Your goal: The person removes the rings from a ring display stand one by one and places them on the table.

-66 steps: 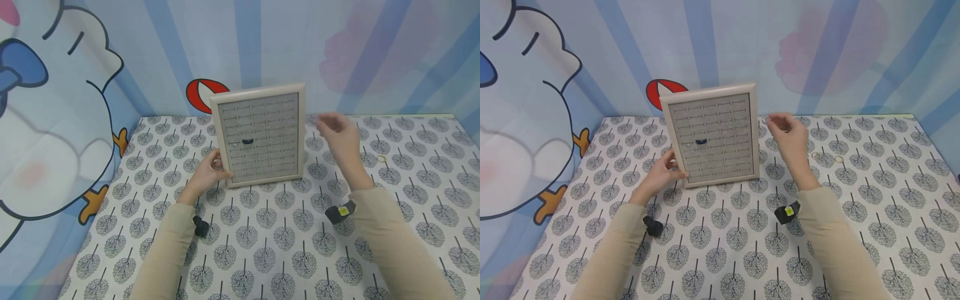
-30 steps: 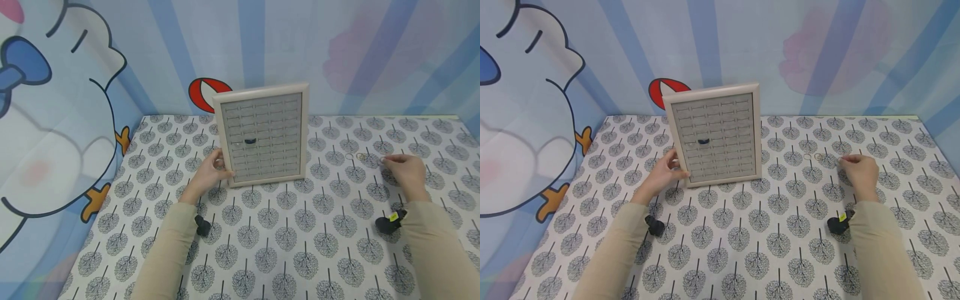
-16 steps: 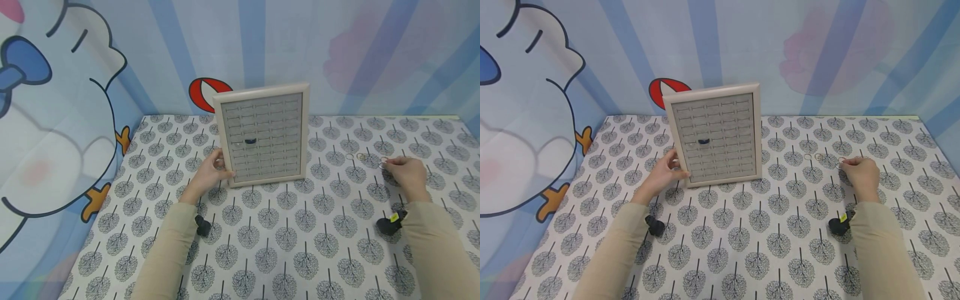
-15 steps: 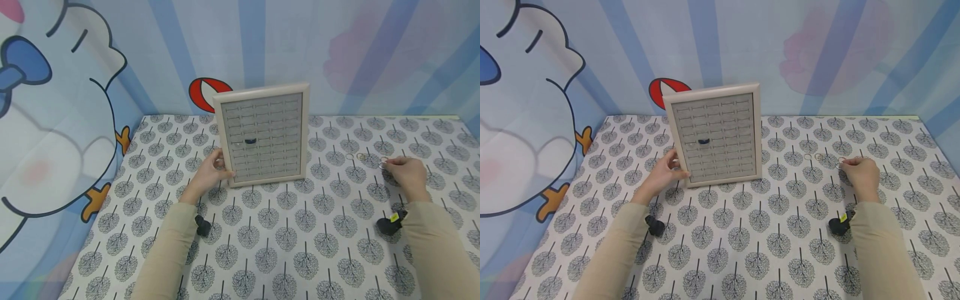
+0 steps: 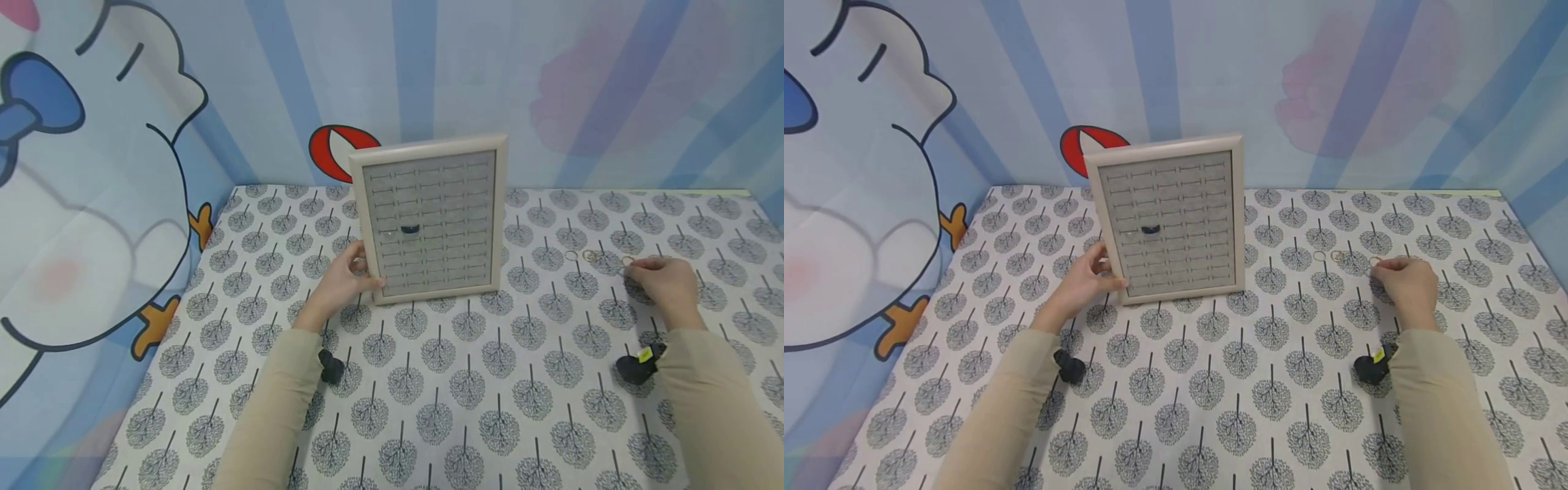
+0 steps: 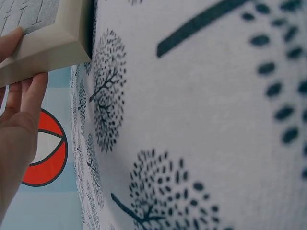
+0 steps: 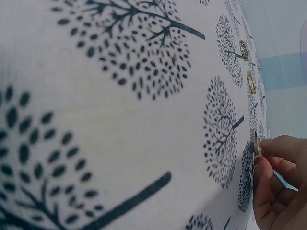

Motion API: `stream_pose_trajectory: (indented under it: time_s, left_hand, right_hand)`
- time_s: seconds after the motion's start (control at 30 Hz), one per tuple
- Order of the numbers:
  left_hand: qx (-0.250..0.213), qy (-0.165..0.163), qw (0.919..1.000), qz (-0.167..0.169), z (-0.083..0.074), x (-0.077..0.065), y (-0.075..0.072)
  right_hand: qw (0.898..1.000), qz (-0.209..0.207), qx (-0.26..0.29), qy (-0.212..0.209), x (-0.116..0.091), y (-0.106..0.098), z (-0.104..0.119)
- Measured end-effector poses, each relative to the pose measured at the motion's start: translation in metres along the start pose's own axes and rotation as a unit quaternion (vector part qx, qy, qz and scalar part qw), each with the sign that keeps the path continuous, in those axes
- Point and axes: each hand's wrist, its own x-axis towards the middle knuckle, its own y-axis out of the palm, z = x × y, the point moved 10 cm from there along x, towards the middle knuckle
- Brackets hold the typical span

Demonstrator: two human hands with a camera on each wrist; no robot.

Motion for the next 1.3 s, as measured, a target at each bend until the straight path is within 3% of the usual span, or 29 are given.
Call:
stream_pose_trajectory:
  time_s: [0.2,0.33,0.43,0.53,0.7,0.97,1.1,1.3]
  left_hand:
    - [-0.001,0.001,1.0,0.001,0.0,0.0,0.001]
    - [-0.001,0.001,1.0,0.001,0.0,0.0,0.001]
    - [0.001,0.002,1.0,0.001,0.0,0.001,0.001]
    - [0.004,0.003,1.0,0.002,-0.001,0.0,0.001]
    - [0.002,0.009,0.9999,0.006,-0.002,-0.001,0.002]
    - [0.0,0.005,1.0,0.005,-0.001,0.0,0.002]
    - [0.002,0.004,1.0,0.004,-0.001,0.001,0.002]
    - [0.003,0.005,1.0,0.004,-0.001,0.0,0.002]
  right_hand:
    - [0.999,-0.027,0.006,0.019,0.019,0.0,-0.012]
    - [0.997,-0.074,0.017,-0.025,0.049,0.006,-0.023]
    - [0.992,-0.103,0.033,-0.065,0.055,0.005,-0.01]
    - [0.989,-0.114,0.058,-0.077,0.033,-0.004,0.025]
    - [0.981,-0.114,0.106,-0.113,-0.024,-0.02,0.101]
    - [0.96,-0.124,0.156,-0.195,-0.063,-0.022,0.178]
    - [0.945,-0.116,0.168,-0.255,-0.085,-0.016,0.213]
    - [0.914,-0.11,0.137,-0.365,-0.119,0.004,0.258]
